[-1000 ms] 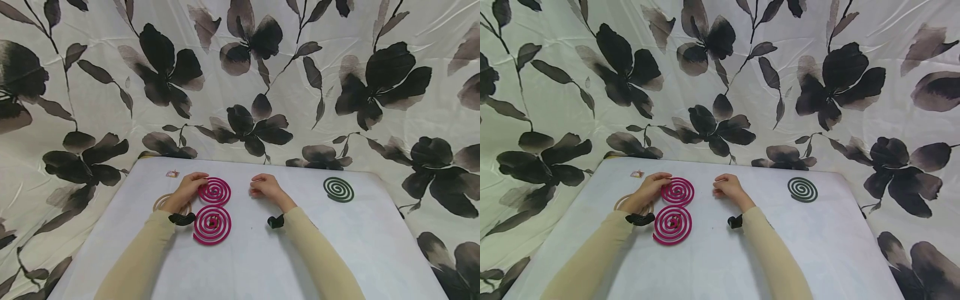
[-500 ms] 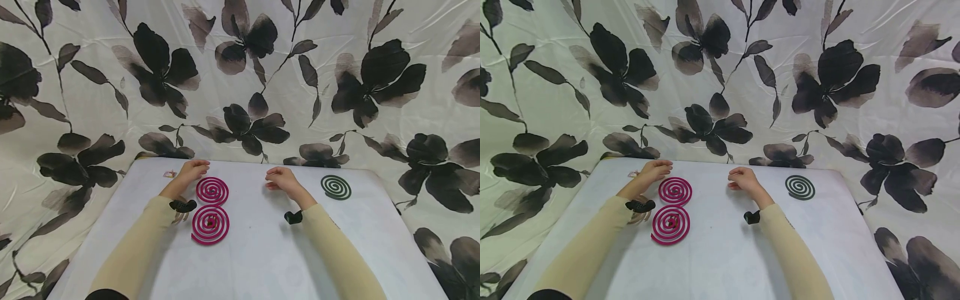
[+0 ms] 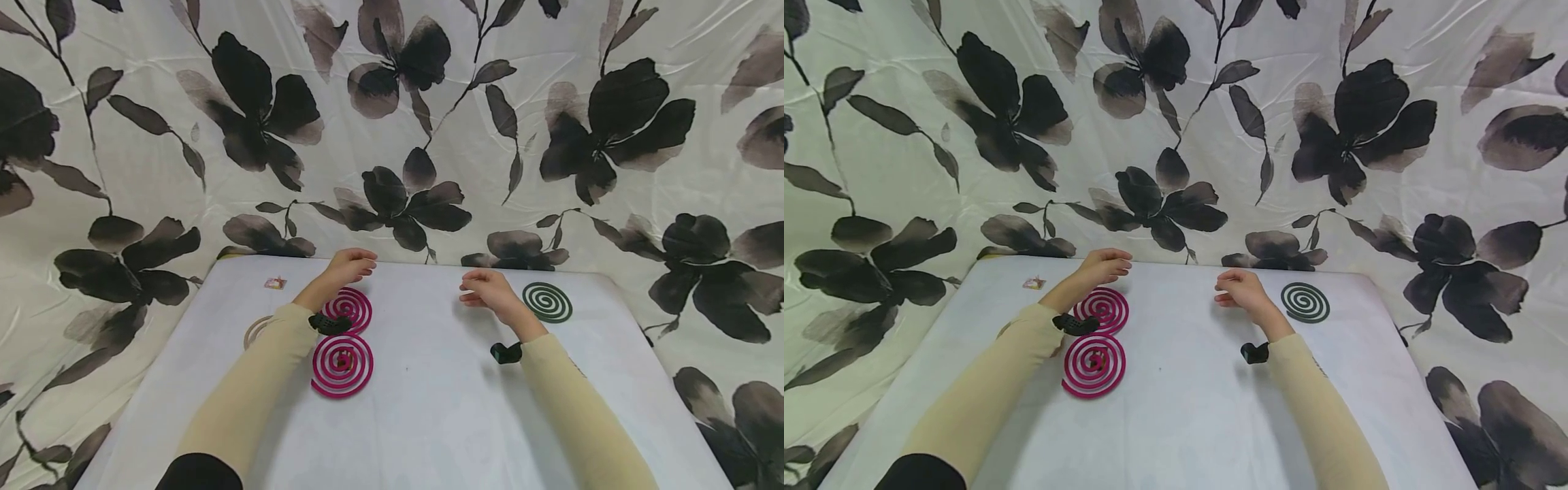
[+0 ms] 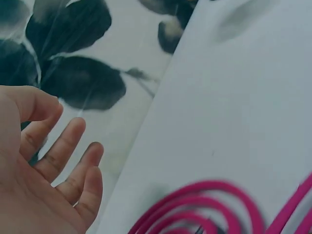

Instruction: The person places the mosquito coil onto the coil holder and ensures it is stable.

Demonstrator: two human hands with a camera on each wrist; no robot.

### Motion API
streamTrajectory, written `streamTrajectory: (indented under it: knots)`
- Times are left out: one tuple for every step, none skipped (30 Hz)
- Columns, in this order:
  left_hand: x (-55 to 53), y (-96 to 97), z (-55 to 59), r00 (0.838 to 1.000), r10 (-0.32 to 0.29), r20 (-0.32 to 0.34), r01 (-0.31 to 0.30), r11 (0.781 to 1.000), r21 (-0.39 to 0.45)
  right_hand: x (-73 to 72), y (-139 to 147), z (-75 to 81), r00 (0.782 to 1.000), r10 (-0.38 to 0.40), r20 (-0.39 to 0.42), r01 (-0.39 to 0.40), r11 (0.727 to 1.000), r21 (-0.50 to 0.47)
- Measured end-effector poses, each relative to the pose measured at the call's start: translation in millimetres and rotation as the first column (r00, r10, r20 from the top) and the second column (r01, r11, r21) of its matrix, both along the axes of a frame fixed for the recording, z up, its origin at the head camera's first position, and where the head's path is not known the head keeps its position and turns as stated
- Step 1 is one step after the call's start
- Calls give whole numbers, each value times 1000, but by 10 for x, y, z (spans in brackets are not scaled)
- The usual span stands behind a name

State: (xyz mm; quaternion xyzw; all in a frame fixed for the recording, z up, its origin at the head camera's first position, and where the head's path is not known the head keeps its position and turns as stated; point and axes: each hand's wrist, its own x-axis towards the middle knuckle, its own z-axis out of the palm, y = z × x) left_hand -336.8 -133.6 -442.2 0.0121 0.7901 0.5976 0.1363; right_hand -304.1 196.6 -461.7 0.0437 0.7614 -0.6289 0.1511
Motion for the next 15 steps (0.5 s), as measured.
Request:
streamTrajectory:
  knots:
    - [-4, 53, -3, 1000, -2, 6, 2, 1000, 3, 10, 37, -3, 1000, -4, 1, 4, 1000, 3]
    - [-9, 104, -12, 1000, -8, 11, 8, 1000, 8, 19, 75, -9, 1000, -4, 4, 4, 1000, 2]
    - [-6, 157, -15, 1000, -10, 20, 10, 1000, 10, 27, 113, -17, 1000, -7, 6, 7, 1000, 1]
    - [-8, 210, -25, 1000, -16, 26, 15, 1000, 9, 38, 153, -23, 1000, -9, 6, 9, 1000, 3]
    - [-8, 262, -37, 999, -19, 32, 19, 1000, 7, 47, 194, -29, 1000, -16, 11, 16, 1000, 1]
    - [-11, 312, -54, 999, -21, 39, 21, 1000, 5, 54, 233, -35, 1000, -25, 15, 25, 1000, 3]
    - [-14, 362, -70, 999, -23, 46, 23, 1000, 9, 57, 276, -45, 999, -34, 18, 34, 999, 0]
    - [-19, 411, -89, 998, -27, 56, 26, 1000, 17, 61, 319, -53, 999, -40, 22, 40, 999, -4]
    - [-19, 461, -103, 997, -29, 67, 28, 999, 24, 66, 360, -59, 998, -52, 24, 52, 999, -4]
    - [-22, 509, -120, 997, -33, 75, 30, 999, 36, 70, 403, -65, 998, -57, 24, 57, 998, -3]
    - [-26, 554, -141, 996, -38, 84, 34, 998, 49, 71, 444, -71, 998, -63, 25, 63, 998, -2]
    - [-30, 600, -162, 995, -46, 89, 41, 998, 57, 73, 486, -75, 997, -67, 26, 67, 998, -3]
    - [-33, 647, -179, 994, -53, 95, 47, 997, 63, 75, 529, -79, 997, -70, 27, 71, 997, -7]
    - [-37, 692, -201, 993, -63, 96, 56, 996, 66, 79, 571, -78, 997, -75, 28, 75, 997, -5]
    - [-39, 737, -223, 993, -72, 96, 66, 996, 63, 81, 613, -77, 996, -80, 30, 80, 997, -6]
